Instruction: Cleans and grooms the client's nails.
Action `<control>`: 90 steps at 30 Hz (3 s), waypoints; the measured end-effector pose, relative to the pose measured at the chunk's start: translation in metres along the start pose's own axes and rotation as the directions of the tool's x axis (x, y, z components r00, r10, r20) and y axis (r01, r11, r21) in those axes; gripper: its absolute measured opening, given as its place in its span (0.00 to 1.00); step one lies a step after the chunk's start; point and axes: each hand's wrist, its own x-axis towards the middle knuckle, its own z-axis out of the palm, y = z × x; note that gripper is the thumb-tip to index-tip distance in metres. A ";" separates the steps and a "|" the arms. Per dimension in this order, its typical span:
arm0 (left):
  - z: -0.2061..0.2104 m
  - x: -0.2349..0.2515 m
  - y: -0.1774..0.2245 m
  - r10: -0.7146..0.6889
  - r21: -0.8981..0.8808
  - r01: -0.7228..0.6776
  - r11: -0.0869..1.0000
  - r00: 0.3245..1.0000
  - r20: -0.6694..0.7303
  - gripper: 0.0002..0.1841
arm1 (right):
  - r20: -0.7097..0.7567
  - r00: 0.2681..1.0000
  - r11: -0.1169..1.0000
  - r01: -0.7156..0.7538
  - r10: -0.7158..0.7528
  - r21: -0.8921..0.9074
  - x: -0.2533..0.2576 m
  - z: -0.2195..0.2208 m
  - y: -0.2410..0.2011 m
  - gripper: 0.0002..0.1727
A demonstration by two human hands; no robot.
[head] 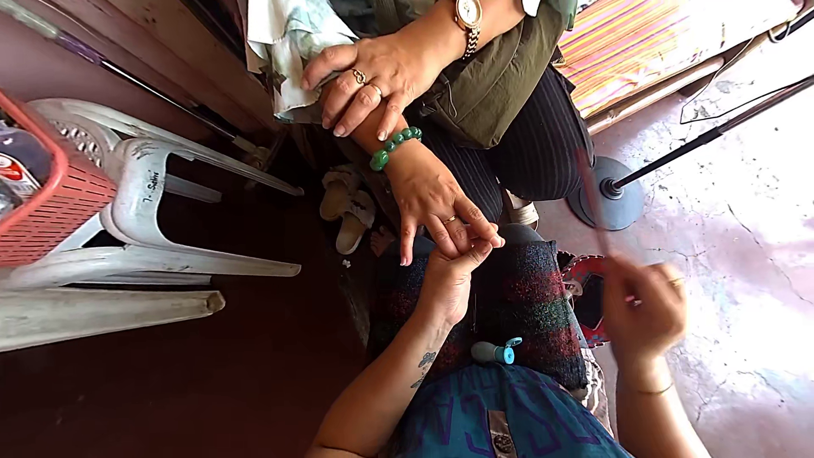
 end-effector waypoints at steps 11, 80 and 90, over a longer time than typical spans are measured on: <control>0.000 0.002 -0.001 0.021 0.014 -0.021 1.000 1.000 -0.007 0.12 | 0.088 0.986 0.990 0.135 -0.139 0.050 -0.022 0.004 -0.020 0.09; 0.000 -0.001 0.034 0.262 0.244 -0.277 0.929 0.961 0.092 0.13 | -0.022 0.987 0.926 0.154 -0.156 0.346 -0.001 0.063 -0.028 0.10; -0.001 -0.003 0.028 0.171 0.168 -0.170 0.971 0.985 0.009 0.14 | 0.005 0.997 0.971 0.080 -0.083 0.227 0.002 0.041 -0.010 0.12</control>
